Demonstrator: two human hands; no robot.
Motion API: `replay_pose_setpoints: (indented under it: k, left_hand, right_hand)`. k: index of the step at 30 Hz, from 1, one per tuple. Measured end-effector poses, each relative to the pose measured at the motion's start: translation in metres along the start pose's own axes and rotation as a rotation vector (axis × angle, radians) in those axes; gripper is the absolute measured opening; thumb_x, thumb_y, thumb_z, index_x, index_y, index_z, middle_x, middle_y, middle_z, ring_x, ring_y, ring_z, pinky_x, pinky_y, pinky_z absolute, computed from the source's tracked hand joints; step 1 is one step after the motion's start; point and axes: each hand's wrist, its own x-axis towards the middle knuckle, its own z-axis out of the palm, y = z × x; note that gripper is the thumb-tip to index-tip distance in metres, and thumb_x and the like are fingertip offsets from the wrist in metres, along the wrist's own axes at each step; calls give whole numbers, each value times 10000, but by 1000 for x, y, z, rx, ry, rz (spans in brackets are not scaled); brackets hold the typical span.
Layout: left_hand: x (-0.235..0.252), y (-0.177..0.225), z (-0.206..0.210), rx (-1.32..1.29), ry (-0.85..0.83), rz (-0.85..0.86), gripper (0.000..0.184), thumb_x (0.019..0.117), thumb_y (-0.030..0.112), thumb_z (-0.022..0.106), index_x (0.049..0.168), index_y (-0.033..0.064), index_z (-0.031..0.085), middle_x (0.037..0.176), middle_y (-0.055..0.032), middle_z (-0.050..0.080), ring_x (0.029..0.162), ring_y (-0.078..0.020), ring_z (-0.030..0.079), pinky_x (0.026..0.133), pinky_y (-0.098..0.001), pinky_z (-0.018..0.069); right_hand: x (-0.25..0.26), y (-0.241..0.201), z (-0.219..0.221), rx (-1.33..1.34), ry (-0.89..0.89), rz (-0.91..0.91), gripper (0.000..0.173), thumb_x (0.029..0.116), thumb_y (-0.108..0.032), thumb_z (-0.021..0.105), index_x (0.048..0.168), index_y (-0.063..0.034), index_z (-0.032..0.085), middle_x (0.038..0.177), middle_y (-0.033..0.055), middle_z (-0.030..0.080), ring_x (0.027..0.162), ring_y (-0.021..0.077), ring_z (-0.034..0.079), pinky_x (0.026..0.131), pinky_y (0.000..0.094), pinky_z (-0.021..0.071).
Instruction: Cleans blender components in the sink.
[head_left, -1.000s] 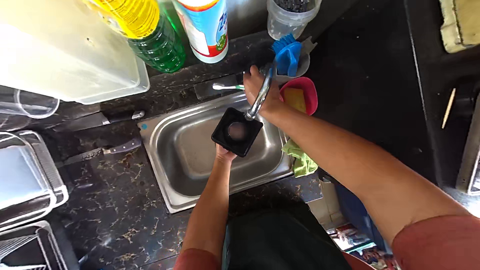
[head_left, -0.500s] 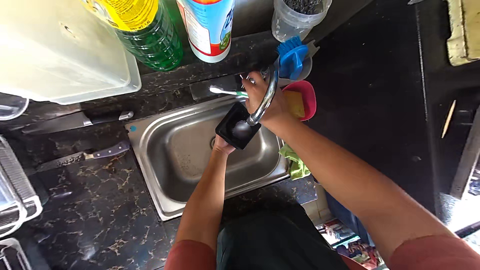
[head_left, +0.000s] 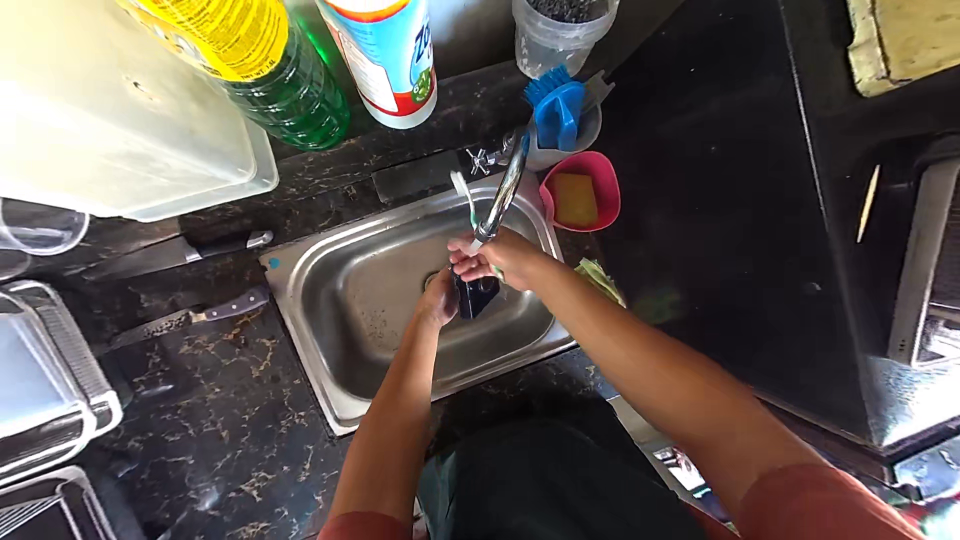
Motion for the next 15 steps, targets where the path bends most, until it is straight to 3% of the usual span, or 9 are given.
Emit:
replay_pose_setpoints:
  k: [3, 5, 7, 8, 9, 10, 11, 13, 15]
  left_hand:
    - [-8, 3, -6, 34, 67, 77, 370, 1111, 347, 344, 1204, 125, 625, 1037, -52, 716, 939, -167, 686, 834, -363, 576]
    - [-9, 10, -3, 128, 139, 164, 226, 1080, 170, 444, 1239, 123, 598, 981, -26, 699, 856, -137, 674, 785, -335, 575]
    - [-8, 17, 4, 365, 180, 262, 392, 991, 29, 583, 1375, 99, 541, 1090, -61, 673, 891, -150, 655, 799, -348, 570]
    - [-6, 21, 8, 496, 181, 311, 479, 938, 23, 657, 1396, 77, 529, 1184, -114, 661, 966, -201, 663, 843, -403, 577]
    - [-5, 24, 13, 606, 191, 358, 530, 895, 40, 722, 1390, 65, 534, 1241, -154, 650, 1021, -248, 669, 868, -451, 582]
    - [-5, 28, 20, 702, 213, 401, 575, 846, 55, 786, 1372, 67, 554, 1289, -178, 634, 1072, -290, 665, 886, -491, 582]
    - [-5, 30, 26, 788, 246, 441, 603, 800, 69, 833, 1348, 84, 584, 1313, -185, 622, 1089, -318, 660, 883, -518, 582]
    - [-6, 36, 40, 932, 301, 490, 622, 747, 91, 878, 1313, 123, 621, 1338, -173, 598, 1083, -324, 663, 859, -532, 591]
    - [-7, 37, 48, 1029, 315, 521, 644, 729, 131, 890, 1319, 165, 635, 1359, -127, 598, 1138, -297, 645, 905, -555, 574]
  right_hand:
    - [15, -1, 6, 120, -129, -11, 305, 1086, -208, 507, 1283, 9, 595, 1043, 115, 723, 918, 193, 731, 865, 367, 614]
    - [1, -2, 3, -135, -120, -60, 342, 1082, -291, 525, 1283, -31, 622, 977, 86, 732, 810, 158, 724, 771, 341, 619]
    - [-21, -2, -7, -545, 41, -120, 346, 1063, -350, 563, 1225, -59, 656, 914, 108, 698, 680, 179, 655, 637, 370, 571]
    - [-33, -2, -15, -723, 126, -129, 345, 1047, -360, 592, 1231, -77, 664, 983, 139, 700, 793, 249, 677, 733, 469, 578]
    - [-48, 1, -24, -835, 200, -117, 402, 1035, -399, 604, 1312, -110, 640, 1105, 162, 704, 955, 308, 693, 859, 559, 567]
    - [-63, 7, -32, -887, 269, -100, 453, 1034, -439, 591, 1369, -134, 601, 1167, 172, 697, 1040, 337, 687, 916, 600, 545]
    - [-77, 15, -40, -896, 328, -87, 464, 1048, -456, 550, 1382, -136, 584, 1159, 172, 694, 1043, 334, 684, 919, 598, 539]
    - [-100, 36, -52, -855, 382, -54, 448, 1085, -438, 437, 1336, -104, 600, 1054, 158, 672, 892, 281, 677, 822, 523, 561]
    - [-120, 52, -57, -805, 375, -37, 428, 1080, -387, 448, 1350, -97, 611, 1063, 146, 674, 826, 242, 689, 775, 465, 600]
